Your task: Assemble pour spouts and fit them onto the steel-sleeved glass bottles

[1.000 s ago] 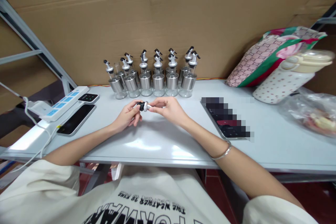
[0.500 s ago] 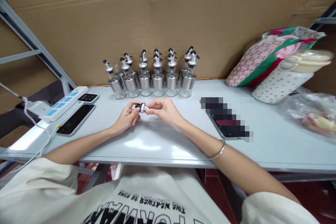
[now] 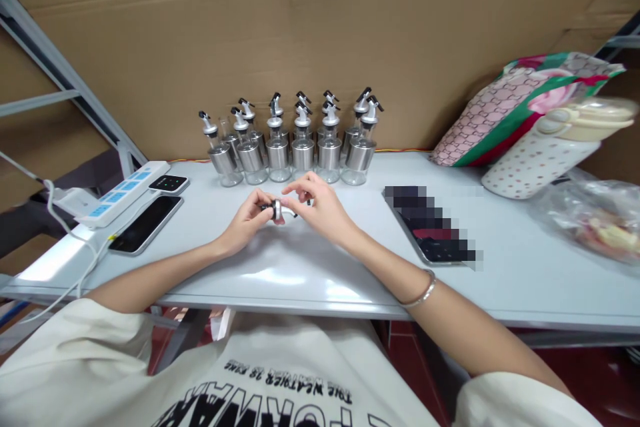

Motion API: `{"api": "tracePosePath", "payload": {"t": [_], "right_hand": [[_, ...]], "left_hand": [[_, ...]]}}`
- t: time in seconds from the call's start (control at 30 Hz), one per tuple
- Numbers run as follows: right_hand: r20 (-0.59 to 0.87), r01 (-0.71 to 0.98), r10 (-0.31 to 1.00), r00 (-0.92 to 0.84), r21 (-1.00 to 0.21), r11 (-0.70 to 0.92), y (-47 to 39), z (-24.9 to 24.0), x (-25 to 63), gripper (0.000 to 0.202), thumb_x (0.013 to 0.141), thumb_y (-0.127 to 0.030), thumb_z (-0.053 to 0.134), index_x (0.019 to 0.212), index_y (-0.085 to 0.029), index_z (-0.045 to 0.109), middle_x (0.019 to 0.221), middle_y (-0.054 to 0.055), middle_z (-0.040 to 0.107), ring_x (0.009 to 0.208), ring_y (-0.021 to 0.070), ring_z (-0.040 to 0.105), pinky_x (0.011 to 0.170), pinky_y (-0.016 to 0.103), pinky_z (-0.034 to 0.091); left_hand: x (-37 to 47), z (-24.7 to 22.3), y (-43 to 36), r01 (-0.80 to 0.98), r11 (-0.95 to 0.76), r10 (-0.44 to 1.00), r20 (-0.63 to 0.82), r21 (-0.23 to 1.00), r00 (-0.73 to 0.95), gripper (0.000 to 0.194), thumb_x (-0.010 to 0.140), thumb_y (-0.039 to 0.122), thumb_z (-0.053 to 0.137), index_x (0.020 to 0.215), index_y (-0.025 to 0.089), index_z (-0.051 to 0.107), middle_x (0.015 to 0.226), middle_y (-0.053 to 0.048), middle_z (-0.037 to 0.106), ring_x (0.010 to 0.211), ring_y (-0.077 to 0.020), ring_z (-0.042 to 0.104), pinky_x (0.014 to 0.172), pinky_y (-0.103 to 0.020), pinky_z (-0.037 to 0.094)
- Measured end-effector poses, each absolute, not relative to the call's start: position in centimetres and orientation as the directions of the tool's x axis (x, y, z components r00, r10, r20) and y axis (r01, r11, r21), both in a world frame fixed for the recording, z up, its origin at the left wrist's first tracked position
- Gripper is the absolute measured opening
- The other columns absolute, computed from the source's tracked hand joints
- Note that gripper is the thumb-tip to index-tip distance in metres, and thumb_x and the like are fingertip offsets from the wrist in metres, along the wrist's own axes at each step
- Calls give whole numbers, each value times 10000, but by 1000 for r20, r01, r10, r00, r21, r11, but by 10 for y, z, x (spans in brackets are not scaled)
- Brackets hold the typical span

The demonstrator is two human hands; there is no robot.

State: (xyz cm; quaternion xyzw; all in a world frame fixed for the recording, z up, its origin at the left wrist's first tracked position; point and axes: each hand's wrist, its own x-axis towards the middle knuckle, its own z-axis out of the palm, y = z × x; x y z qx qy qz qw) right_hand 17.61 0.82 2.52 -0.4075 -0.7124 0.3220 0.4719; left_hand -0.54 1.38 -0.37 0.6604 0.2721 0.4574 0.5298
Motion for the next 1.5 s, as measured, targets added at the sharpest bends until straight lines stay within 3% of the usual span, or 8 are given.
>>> {"api": "tracePosePath", "payload": {"t": [0.13, 0.23, 0.53, 0.73, 0.9, 1.03, 1.37, 1.5], "right_hand": [[194, 188, 913, -360, -943, 274, 5, 22, 171, 299, 773, -390, 625, 967, -164, 600, 604, -25, 557, 554, 123, 527, 569, 278, 441], [85, 115, 885, -458, -981, 154, 4, 17, 165, 353, 755, -344, 647, 1046, -169, 554, 662, -9, 626, 616, 138, 595, 623, 293, 486], [134, 140, 916, -379, -970, 199, 9, 10, 168, 351, 726, -313, 638, 1039, -173, 564, 769, 19, 653, 727, 158, 629, 736, 320, 501], [193, 187, 920, -341, -945, 267, 10, 8, 167, 335, 699, -292, 612, 1007, -167, 576, 908, 60, 657, 839, 182, 616, 760, 343, 503], [181, 198, 917, -355, -944, 263, 10, 11, 169, 293, 662, -236, 616, 946, -166, 599, 931, 59, 666, 802, 174, 634, 786, 350, 504], [168, 163, 908, -385, -956, 245, 9, 11, 170, 314, 645, -212, 618, 956, -169, 599, 921, 57, 680, 777, 174, 651, 764, 344, 514], [192, 136, 918, -347, -958, 252, 6, 14, 167, 268, 638, -241, 624, 891, -179, 560, 862, 24, 643, 774, 160, 633, 756, 313, 491], [137, 179, 890, -436, -955, 235, 6, 10, 167, 271, 677, -264, 607, 926, -190, 527, 795, 6, 636, 721, 160, 614, 705, 313, 483]], "left_hand": [[-5, -12, 15, -107, -281, 867, 300, 954, 397, 393, 758, 453, 648, 774, 188, 358, 861, 25, 472, 683, -72, 519, 657, -232, 457], [-7, -15, 14, -45, -265, 877, 260, 963, 405, 361, 787, 392, 613, 788, 205, 304, 819, 48, 427, 663, -66, 486, 617, -208, 409], [-13, -11, 13, -55, -223, 843, 221, 973, 490, 174, 825, 324, 471, 899, 204, 368, 783, 40, 499, 680, -101, 525, 717, -262, 419], [-7, -9, 13, -56, -206, 881, 210, 977, 425, 331, 719, 332, 629, 778, 198, 332, 800, 47, 457, 700, -83, 523, 697, -228, 413], [-7, -15, 13, -77, -152, 865, 170, 985, 472, 407, 723, 315, 648, 951, 222, 323, 869, 43, 510, 669, -92, 603, 695, -263, 466], [-8, -15, 12, -39, -119, 846, 122, 992, 520, 422, 747, 310, 608, 1010, 231, 287, 769, 60, 558, 543, -91, 584, 600, -256, 466], [-8, -14, 12, 118, -227, 874, 148, 967, 464, 243, 778, 377, 525, 857, 189, 393, 637, 68, 469, 519, -75, 439, 517, -205, 357], [-10, -13, 12, 157, -275, 875, 179, 949, 449, 217, 750, 368, 527, 757, 179, 420, 570, 66, 453, 490, -76, 415, 479, -196, 330]]}}
